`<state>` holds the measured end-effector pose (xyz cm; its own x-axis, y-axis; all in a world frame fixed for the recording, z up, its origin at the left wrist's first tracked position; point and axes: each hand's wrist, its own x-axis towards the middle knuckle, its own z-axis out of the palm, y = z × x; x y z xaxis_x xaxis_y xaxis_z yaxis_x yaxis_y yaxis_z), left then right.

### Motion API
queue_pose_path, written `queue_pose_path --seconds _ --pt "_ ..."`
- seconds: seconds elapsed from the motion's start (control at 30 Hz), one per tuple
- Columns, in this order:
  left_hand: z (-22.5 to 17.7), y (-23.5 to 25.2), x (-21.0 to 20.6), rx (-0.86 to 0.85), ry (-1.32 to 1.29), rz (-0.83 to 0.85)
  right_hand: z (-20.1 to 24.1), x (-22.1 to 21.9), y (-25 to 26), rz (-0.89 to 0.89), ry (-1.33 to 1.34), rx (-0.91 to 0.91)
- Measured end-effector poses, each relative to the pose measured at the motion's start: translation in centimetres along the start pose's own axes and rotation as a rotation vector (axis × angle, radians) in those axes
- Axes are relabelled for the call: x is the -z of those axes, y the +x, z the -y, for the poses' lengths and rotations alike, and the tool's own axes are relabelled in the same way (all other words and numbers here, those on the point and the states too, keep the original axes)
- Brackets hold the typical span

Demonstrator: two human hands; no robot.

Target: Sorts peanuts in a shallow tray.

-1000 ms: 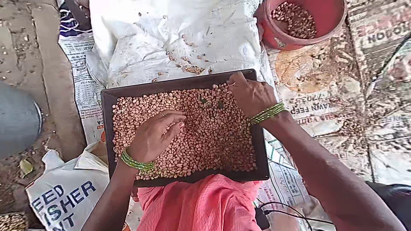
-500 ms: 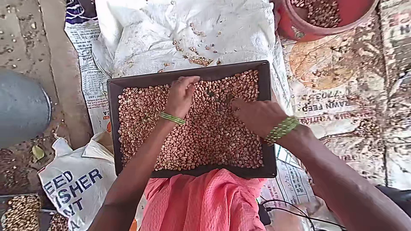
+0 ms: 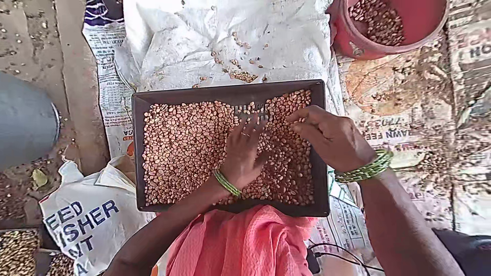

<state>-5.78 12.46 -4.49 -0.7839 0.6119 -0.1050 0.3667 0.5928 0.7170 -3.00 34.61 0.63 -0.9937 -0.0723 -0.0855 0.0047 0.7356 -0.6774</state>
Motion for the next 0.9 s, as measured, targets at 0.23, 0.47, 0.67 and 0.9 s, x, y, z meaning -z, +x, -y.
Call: queue_pose_path --seconds 0.23,0.47,0.67,0.9 --pt "1.2 -0.2 -2.7 0.105 0.075 0.054 0.0 -0.5 0.3 0.037 -0.02 -0.031" --pt "-1.2 -5.1 -2.7 0.0 -0.061 0.332 0.5 -3.7 1.5 0.219 -0.154 -0.124" --pt "-1.9 -6.1 -1.1 -0.348 -0.345 0.62 1.8 -6.4 4.2 0.392 -0.369 -0.067" --pt "-1.0 -7.6 3.1 -0.313 -0.334 0.644 1.1 -7.6 5.3 0.345 -0.536 -0.055"
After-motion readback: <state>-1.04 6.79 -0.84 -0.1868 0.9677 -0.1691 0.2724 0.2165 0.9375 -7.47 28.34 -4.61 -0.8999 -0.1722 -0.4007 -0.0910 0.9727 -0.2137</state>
